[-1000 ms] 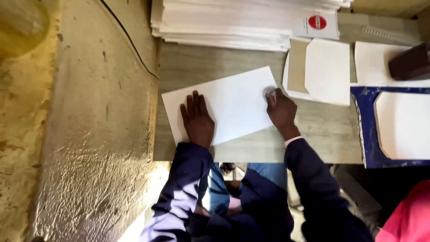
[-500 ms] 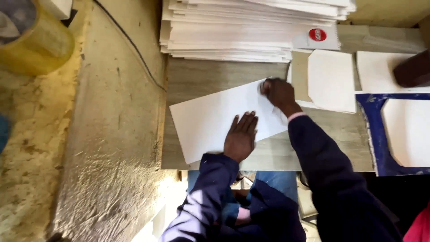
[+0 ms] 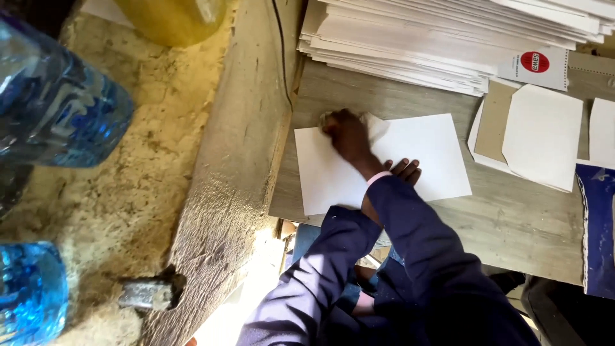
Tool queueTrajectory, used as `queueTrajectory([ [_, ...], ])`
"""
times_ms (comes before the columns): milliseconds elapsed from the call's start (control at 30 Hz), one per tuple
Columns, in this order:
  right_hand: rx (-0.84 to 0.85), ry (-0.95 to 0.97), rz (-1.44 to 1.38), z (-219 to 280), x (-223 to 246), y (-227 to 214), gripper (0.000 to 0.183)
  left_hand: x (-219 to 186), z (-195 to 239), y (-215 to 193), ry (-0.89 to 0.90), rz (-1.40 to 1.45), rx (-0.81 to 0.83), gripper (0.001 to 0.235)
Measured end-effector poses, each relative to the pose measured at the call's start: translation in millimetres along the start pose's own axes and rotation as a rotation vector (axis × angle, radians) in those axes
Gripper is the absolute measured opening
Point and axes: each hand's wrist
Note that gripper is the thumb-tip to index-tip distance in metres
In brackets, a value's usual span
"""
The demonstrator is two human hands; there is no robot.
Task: Assembling paper folders by applying adhesive and folding along pre-scored lines on a work table.
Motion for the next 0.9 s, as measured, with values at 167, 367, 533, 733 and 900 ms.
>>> queueTrajectory([
  [167, 0.178, -0.054, 0.029, -20.9, 23.0, 36.2, 0.017, -1.8, -19.6, 57.7, 0.074, -0.039, -0.491, 0.06],
  [367, 0.19, -0.431, -0.268, 10.4, 12.0, 8.1, 0.007, 20.1, 19.5, 18.3, 0.048, 0.319, -0.5, 0.062],
  [533, -0.11, -0.042, 0.202, 68.9, -180.9, -132.6, 0.006, 128.1, 65.9, -17.0, -0.113, 0.401, -0.526, 0.072],
  [733, -0.262, 0.383, 0.564, 177.5, -161.2, -60.5, 0.008, 159.3, 94.4, -74.4, -0.345, 0.188, -0.395, 0.063],
  [900, -0.15, -0.096, 0.323, 198.8, -7.4, 6.2, 0.005, 162.4, 95.5, -74.4, -0.324, 0.168, -0.391, 0.061],
])
Point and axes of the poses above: each hand's wrist, its own z-axis away from the middle knuckle, its own y-axis out of the palm, x = y × z, and after that the axes turned 4 degrees about -y, right-handed
